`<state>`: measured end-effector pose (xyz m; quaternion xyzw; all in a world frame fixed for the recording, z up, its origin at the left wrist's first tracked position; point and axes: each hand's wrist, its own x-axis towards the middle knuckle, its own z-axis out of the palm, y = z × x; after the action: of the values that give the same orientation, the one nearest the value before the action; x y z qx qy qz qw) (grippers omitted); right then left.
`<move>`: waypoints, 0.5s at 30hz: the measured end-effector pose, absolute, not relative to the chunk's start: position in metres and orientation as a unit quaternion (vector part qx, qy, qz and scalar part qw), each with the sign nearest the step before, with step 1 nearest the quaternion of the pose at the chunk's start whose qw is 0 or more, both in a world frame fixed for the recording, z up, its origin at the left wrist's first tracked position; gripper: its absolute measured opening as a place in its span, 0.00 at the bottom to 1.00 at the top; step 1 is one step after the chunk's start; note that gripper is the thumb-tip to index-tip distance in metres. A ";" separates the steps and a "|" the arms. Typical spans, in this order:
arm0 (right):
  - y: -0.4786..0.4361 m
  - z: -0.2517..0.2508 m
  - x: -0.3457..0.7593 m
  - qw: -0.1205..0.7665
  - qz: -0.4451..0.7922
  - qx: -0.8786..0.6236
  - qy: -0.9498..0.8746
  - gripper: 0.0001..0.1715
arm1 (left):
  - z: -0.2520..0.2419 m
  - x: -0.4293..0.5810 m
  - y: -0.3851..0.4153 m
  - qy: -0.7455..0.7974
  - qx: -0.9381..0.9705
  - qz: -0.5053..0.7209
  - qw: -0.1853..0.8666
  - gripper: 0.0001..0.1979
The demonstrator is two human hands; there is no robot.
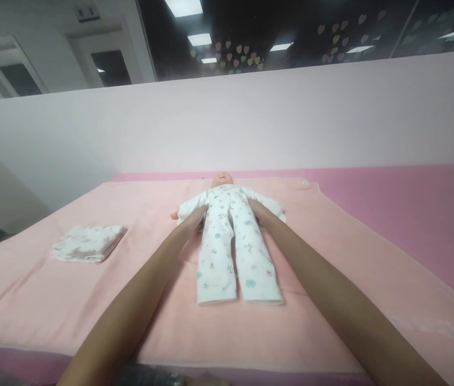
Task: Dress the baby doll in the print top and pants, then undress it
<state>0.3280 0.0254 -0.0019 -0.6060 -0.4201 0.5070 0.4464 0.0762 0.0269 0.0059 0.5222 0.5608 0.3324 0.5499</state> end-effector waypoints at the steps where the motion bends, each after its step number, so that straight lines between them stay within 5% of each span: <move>1: 0.025 -0.001 0.328 0.447 0.509 -0.607 -0.416 0.13 | 0.008 0.076 0.025 0.564 0.500 0.324 0.572 0.35; 15: 0.025 -0.001 0.324 0.495 0.584 -0.528 -0.369 0.12 | 0.010 0.082 0.012 0.477 0.393 0.390 0.683 0.34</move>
<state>0.3244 0.0255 -0.0012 -0.5275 -0.3690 0.5838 0.4948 0.0820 0.0119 0.0097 0.3925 0.4765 0.3902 0.6831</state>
